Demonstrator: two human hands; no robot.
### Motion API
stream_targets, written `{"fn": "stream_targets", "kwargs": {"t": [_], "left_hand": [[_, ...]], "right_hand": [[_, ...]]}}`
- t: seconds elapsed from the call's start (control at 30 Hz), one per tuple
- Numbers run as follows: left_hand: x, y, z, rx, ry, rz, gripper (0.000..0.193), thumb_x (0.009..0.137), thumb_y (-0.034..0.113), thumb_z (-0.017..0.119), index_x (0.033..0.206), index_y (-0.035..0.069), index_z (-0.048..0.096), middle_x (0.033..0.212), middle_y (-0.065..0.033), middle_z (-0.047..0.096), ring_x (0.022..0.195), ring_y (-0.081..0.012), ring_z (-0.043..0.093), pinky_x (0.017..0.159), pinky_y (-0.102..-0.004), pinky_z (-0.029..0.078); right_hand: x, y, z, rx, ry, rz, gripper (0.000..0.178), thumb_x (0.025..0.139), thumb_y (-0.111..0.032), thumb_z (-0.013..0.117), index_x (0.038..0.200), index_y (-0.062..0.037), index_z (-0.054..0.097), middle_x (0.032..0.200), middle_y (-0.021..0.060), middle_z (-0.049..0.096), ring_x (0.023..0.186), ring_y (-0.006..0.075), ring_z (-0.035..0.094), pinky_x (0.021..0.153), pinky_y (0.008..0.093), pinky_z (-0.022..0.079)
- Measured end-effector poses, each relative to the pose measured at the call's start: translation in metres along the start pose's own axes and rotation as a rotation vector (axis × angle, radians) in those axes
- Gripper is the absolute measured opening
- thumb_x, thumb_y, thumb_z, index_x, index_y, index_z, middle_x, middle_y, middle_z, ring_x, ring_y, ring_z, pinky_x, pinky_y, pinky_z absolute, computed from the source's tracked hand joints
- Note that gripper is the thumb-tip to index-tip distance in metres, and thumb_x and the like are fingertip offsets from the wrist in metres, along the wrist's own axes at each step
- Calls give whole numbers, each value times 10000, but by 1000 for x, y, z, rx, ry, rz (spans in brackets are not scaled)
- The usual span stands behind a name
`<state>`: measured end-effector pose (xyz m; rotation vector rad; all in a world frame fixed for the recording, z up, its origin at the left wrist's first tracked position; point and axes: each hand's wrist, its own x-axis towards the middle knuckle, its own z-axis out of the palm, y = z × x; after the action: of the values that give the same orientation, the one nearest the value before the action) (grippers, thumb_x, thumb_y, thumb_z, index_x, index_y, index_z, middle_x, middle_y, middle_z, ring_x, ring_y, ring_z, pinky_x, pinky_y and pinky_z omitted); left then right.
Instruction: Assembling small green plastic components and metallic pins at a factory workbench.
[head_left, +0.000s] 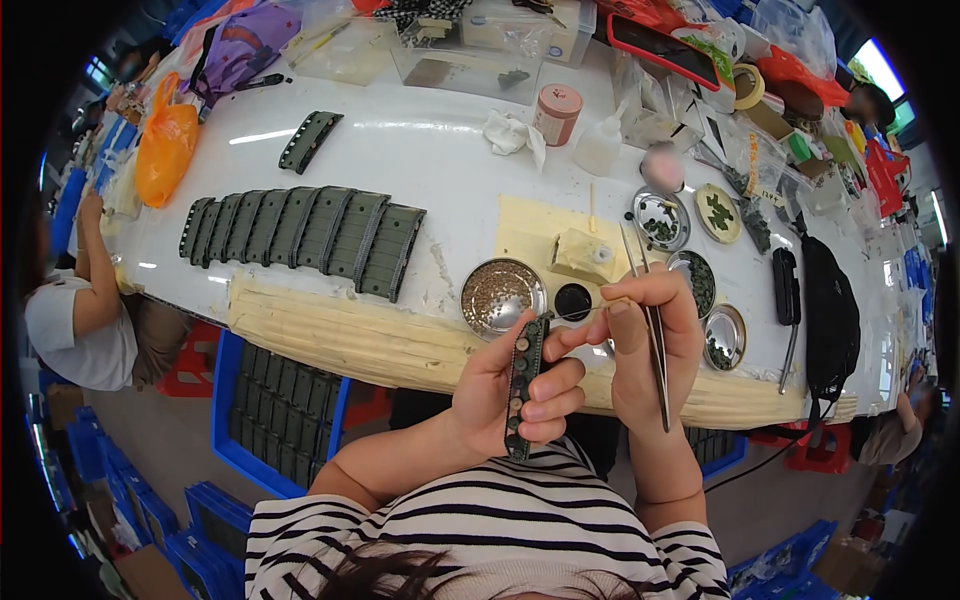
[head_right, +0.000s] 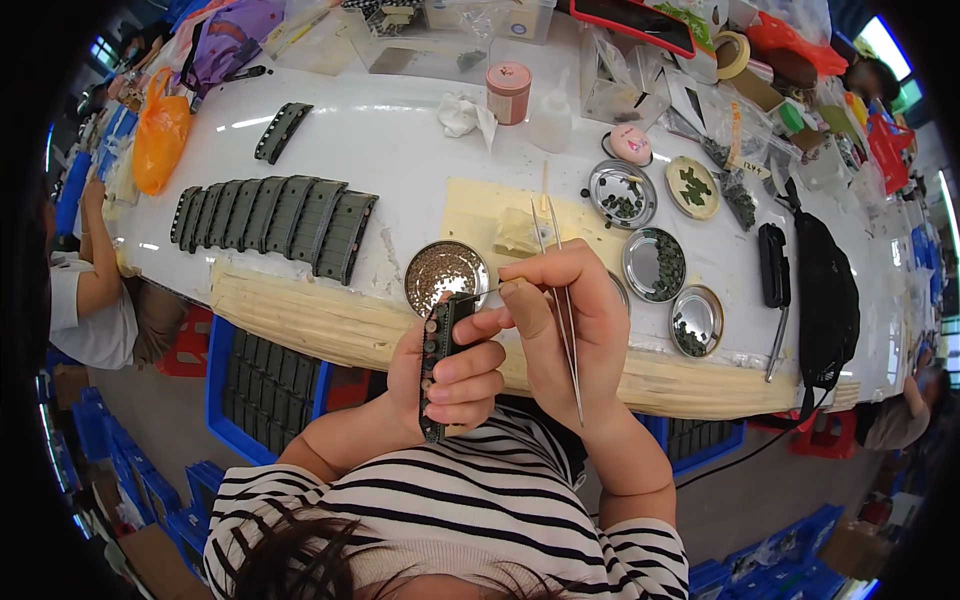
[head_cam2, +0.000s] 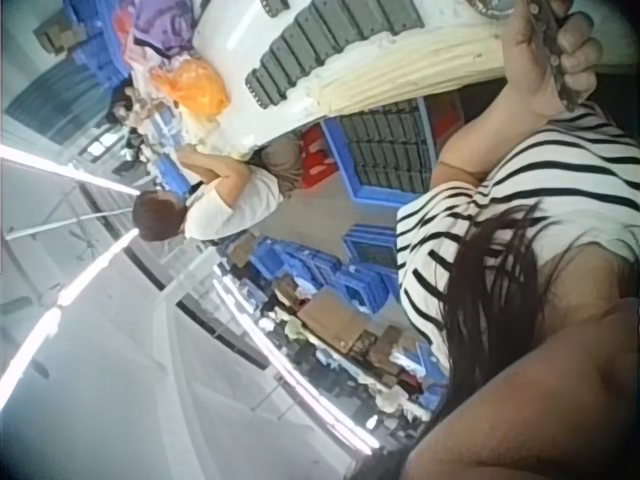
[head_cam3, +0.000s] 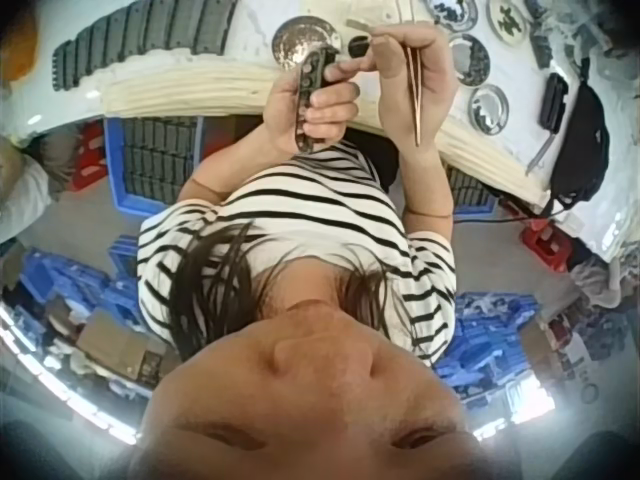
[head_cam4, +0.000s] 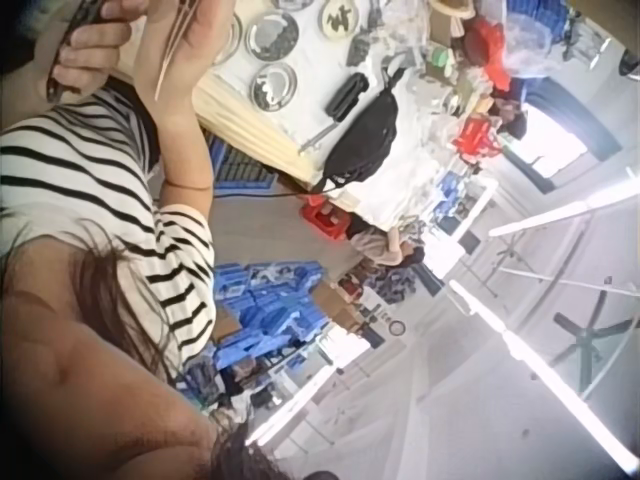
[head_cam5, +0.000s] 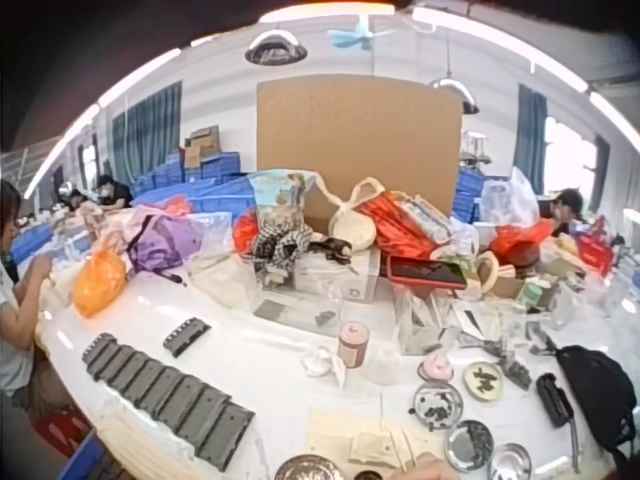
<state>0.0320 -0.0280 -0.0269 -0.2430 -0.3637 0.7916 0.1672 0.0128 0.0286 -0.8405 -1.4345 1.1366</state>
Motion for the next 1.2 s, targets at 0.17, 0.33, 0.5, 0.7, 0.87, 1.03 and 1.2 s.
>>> {"fn": "stream_targets", "kwargs": {"t": [0.17,0.33,0.5,0.7,0.87,1.03,1.2], "left_hand": [[0,-1,1,-6,-2,7,452,1003,475,340,1089,74,529,742,-51,458,603,-147,433,471,-261,393],[-1,0,1,10,34,-2,454,1004,475,336,1096,73,526,743,-53,461,605,-150,439,468,-265,396],[-1,1,2,3,35,-3,445,1004,471,339,1084,74,524,741,-53,463,603,-151,441,466,-267,398],[1,0,1,-29,8,-1,425,1003,466,348,1043,79,518,731,-49,464,593,-148,440,454,-264,391],[0,1,1,-13,14,1,430,1001,472,347,1052,80,516,725,-48,462,584,-145,437,441,-261,381],[-1,1,1,-11,12,3,429,1004,473,335,1042,81,505,722,-53,458,582,-155,439,444,-269,386],[-3,5,5,336,39,81,406,1009,449,343,1053,72,488,801,-91,531,642,-185,513,524,-296,449]], "right_hand": [[1,-8,5,52,18,60,100,952,-108,538,952,-9,525,807,35,492,656,75,526,632,210,446],[1,-6,4,74,12,56,97,950,-104,537,948,-9,523,802,32,487,651,73,526,629,210,452],[2,-7,7,118,37,78,105,946,-109,544,942,-6,526,790,28,483,628,69,529,604,206,467],[3,-2,2,50,-11,24,88,946,-84,533,955,4,523,801,33,489,633,96,573,580,205,479],[4,-3,4,40,11,36,114,943,-117,555,938,-5,531,775,24,478,623,65,526,577,197,457],[3,-4,6,49,39,60,121,951,-125,547,939,-6,528,775,21,470,618,73,522,581,203,461],[9,3,-10,63,170,-4,94,941,-91,559,960,-1,544,781,24,517,642,66,516,608,213,470]]}}
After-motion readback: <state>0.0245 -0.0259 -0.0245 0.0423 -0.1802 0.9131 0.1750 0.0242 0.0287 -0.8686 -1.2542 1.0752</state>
